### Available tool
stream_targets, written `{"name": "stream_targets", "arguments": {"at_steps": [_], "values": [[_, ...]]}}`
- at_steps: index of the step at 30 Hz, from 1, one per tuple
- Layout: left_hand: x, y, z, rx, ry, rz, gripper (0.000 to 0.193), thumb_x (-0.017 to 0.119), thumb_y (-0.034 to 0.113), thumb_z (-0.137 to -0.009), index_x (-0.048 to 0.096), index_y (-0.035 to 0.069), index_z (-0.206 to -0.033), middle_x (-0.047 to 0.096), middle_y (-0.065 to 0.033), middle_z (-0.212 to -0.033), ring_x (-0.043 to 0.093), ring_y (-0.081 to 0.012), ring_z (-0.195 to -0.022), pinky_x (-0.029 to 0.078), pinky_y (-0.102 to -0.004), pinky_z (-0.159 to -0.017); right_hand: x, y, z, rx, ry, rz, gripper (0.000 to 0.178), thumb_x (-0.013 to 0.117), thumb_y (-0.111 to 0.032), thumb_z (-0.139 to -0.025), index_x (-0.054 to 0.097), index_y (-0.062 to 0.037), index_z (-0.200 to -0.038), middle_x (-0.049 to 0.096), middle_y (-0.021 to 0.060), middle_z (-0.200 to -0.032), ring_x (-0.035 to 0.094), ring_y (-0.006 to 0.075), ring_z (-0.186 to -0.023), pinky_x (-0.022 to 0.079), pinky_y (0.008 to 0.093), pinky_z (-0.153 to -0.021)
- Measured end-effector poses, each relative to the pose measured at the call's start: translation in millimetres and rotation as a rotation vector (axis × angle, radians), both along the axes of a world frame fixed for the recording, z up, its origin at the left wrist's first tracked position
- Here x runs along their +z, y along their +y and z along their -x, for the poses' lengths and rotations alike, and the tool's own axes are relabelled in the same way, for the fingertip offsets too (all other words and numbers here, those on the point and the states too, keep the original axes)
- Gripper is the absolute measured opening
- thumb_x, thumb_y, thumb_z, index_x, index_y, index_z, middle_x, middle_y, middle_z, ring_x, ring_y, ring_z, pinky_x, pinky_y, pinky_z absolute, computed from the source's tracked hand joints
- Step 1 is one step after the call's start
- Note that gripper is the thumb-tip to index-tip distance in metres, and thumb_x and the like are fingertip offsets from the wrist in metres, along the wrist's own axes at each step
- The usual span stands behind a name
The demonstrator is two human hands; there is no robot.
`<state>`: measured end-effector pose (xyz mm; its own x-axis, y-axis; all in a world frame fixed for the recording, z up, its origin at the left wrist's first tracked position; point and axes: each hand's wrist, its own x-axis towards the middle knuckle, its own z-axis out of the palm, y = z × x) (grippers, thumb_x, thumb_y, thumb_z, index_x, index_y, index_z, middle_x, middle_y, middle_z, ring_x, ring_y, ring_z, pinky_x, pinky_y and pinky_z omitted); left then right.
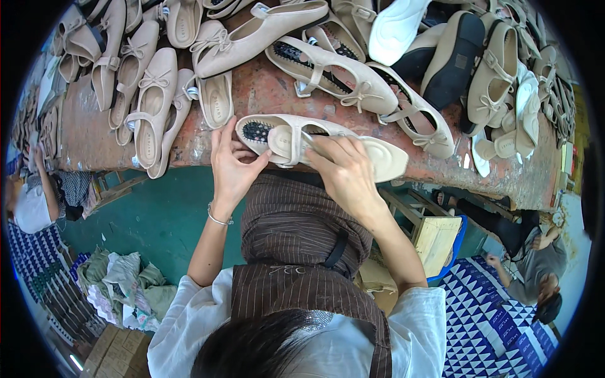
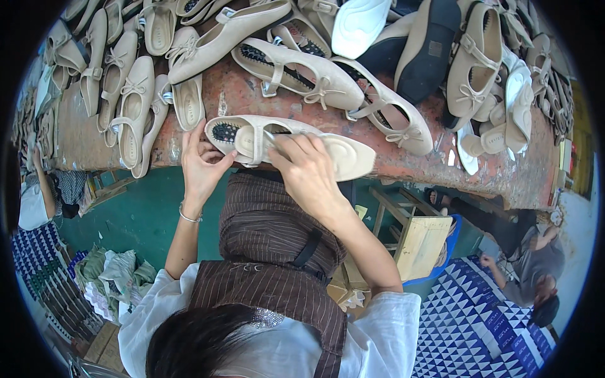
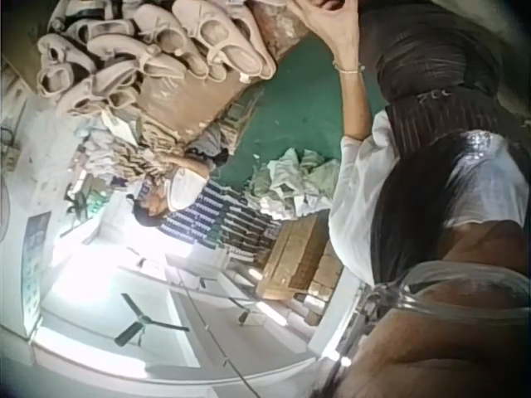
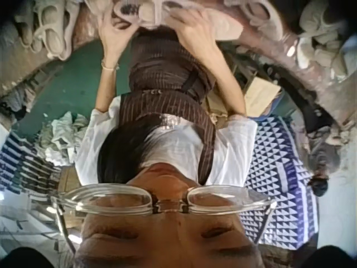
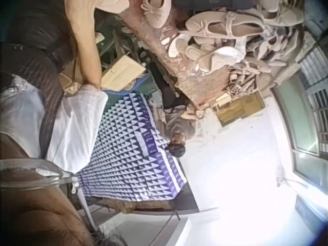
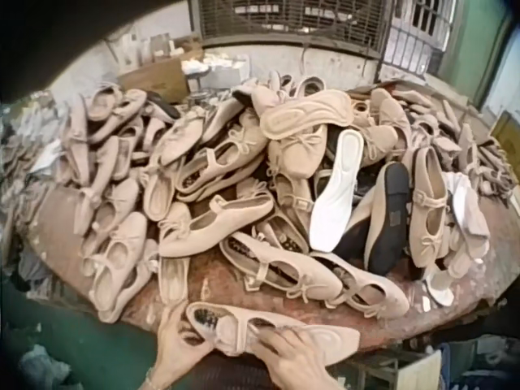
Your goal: The person retrieves insoles from cardboard boxes and inserts the insoles into shoes on the workbench by hand, smoothing and pressing them into place inside each shoe.
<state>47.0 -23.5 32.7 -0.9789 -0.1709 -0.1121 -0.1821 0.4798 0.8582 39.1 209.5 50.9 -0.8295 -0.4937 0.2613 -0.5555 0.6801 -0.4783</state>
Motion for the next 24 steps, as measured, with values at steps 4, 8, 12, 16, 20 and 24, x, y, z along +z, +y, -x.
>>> {"name": "stream_targets", "arguments": {"at_steps": [4, 8, 12, 16, 20, 24], "values": [[-9.7, -5.4, -7.9, 0.046, 0.006, -0.132, 0.076, 0.084, 0.001, -0.069, 0.047, -0.011, -0.135, 0.043, -0.0109, -0.116, 0.063, -0.0144, -0.086, 0.060, -0.0265, -0.074, -15.3, -25.4, 15.8, 0.065, -0.105, 0.187, 0.024, 0.068, -0.002, -0.072, 0.070, -0.0001, -0.096, 0.066, 0.0123, -0.109, 0.062, 0.0283, -0.101, 0.045, 0.0403, -0.092], [-14.8, -10.2, -8.7, 0.066, -0.004, -0.197, 0.074, 0.086, 0.003, -0.068, 0.050, -0.007, -0.132, 0.043, -0.0102, -0.116, 0.065, -0.0142, -0.083, 0.061, -0.0264, -0.074, -18.5, -36.2, 21.2, 0.052, -0.182, 0.267, 0.024, 0.070, 0.003, -0.072, 0.070, 0.0021, -0.096, 0.067, 0.0132, -0.106, 0.064, 0.0313, -0.100, 0.048, 0.0420, -0.090], [-17.5, -15.0, -3.1, 0.080, -0.004, -0.250, 0.064, 0.088, 0.006, -0.070, 0.057, -0.007, -0.125, 0.048, -0.0089, -0.113, 0.065, -0.0108, -0.077, 0.059, -0.0241, -0.068, -22.0, -43.4, 25.1, 0.030, -0.267, 0.325, 0.024, 0.070, 0.007, -0.073, 0.072, 0.0021, -0.097, 0.069, 0.0129, -0.102, 0.066, 0.0315, -0.098, 0.051, 0.0395, -0.088], [-26.1, -16.8, 5.4, 0.193, -0.043, -0.254, 0.051, 0.087, 0.006, -0.073, 0.063, -0.007, -0.116, 0.057, -0.0062, -0.100, 0.061, -0.0060, -0.068, 0.053, -0.0211, -0.057, -30.1, -51.3, 28.4, 0.042, -0.253, 0.349, 0.019, 0.065, 0.007, -0.071, 0.067, 0.0034, -0.089, 0.067, 0.0132, -0.096, 0.064, 0.0314, -0.093, 0.050, 0.0397, -0.085], [-34.1, -14.7, 9.5, 0.283, -0.063, -0.284, 0.034, 0.084, 0.007, -0.077, 0.069, -0.006, -0.105, 0.062, -0.0009, -0.076, 0.056, -0.0029, -0.058, 0.043, -0.0191, -0.048, -34.4, -55.1, 26.2, 0.080, -0.311, 0.253, 0.019, 0.064, 0.008, -0.068, 0.068, 0.0027, -0.087, 0.069, 0.0124, -0.099, 0.063, 0.0305, -0.096, 0.050, 0.0408, -0.088], [-34.7, -13.7, 11.5, 0.326, -0.091, -0.290, 0.023, 0.081, 0.007, -0.080, 0.071, -0.005, -0.098, 0.061, 0.0007, -0.067, 0.053, -0.0025, -0.055, 0.041, -0.0194, -0.046, -32.6, -56.7, 22.4, 0.084, -0.255, 0.134, 0.023, 0.068, 0.004, -0.076, 0.074, 0.0008, -0.098, 0.069, 0.0141, -0.115, 0.064, 0.0285, -0.104, 0.052, 0.0400, -0.090]]}}
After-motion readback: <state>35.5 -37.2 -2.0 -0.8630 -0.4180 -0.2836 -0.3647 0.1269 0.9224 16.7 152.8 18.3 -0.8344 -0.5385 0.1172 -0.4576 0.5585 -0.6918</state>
